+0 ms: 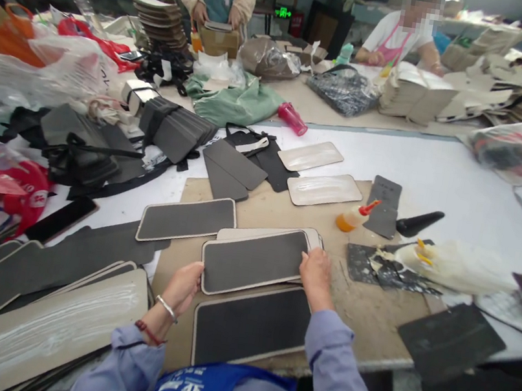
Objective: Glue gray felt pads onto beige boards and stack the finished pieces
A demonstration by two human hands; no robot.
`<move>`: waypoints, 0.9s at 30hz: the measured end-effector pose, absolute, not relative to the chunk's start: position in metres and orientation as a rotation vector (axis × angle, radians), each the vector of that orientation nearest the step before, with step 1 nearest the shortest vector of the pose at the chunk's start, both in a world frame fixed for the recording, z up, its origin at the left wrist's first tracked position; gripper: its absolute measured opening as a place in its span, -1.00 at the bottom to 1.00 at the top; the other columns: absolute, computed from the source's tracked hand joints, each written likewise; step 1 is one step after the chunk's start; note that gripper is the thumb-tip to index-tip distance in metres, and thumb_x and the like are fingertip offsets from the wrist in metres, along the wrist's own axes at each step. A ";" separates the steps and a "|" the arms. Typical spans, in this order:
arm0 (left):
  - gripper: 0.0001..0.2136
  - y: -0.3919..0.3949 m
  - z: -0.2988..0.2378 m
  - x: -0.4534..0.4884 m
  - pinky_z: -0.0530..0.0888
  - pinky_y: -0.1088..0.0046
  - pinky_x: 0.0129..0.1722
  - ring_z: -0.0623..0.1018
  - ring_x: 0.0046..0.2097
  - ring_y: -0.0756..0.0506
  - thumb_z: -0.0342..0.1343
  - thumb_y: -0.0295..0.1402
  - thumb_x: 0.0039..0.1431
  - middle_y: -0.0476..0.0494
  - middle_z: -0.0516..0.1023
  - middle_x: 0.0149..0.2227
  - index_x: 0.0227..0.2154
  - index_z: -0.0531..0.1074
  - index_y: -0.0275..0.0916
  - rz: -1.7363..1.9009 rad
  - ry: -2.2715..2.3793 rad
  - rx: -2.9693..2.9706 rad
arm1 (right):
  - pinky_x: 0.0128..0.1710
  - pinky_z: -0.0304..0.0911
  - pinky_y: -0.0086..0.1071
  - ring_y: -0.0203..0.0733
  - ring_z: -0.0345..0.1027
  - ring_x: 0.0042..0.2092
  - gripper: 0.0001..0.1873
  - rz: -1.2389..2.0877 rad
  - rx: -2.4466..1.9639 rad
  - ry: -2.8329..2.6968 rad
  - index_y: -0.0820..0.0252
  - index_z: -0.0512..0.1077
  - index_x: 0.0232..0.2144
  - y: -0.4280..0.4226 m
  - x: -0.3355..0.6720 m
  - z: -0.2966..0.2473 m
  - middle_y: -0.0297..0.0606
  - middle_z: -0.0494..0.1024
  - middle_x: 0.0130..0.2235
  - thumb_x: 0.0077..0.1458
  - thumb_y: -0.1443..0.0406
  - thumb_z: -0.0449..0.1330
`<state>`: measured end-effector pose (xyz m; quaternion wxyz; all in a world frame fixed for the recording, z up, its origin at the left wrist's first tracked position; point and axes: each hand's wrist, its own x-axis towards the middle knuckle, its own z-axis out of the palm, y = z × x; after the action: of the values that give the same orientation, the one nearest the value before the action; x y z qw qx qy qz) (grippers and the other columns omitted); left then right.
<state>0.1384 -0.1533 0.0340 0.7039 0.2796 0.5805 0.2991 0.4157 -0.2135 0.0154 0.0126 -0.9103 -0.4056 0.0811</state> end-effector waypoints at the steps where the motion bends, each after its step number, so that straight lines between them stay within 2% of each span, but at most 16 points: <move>1: -0.85 -0.153 0.033 0.138 0.27 0.51 -0.55 0.35 -0.57 0.03 0.08 -0.30 -0.28 0.03 0.40 -0.65 -0.60 0.37 -0.28 0.664 1.292 0.623 | -0.29 0.06 -0.35 -0.12 0.28 -0.23 -0.80 0.263 -2.841 -1.264 0.32 0.34 -0.34 -0.213 0.416 0.016 -0.05 0.42 -0.29 0.13 0.27 0.01; 15: -0.84 -0.151 0.033 0.140 0.29 0.49 -0.54 0.43 -0.50 -0.03 0.10 -0.29 -0.32 -0.01 0.43 -0.63 -0.61 0.36 -0.27 0.668 1.312 0.601 | -0.31 0.11 -0.37 -0.10 0.34 -0.23 -0.78 0.392 -2.869 -1.286 0.37 0.38 -0.33 -0.205 0.426 0.016 0.01 0.47 -0.28 0.12 0.29 0.03; 27: -0.87 -0.152 0.030 0.139 0.28 0.52 -0.56 0.39 -0.55 0.01 0.07 -0.33 -0.27 0.00 0.41 -0.64 -0.61 0.36 -0.28 0.659 1.297 0.598 | -0.35 0.11 -0.41 -0.14 0.37 -0.25 -0.80 0.479 -2.880 -1.290 0.35 0.39 -0.34 -0.202 0.426 0.023 -0.02 0.49 -0.32 0.11 0.29 0.05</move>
<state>0.1386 -0.1518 0.0302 0.7062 0.2692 0.5838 0.2967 0.4264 -0.2020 0.0228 -0.0250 -0.9020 -0.4041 0.1501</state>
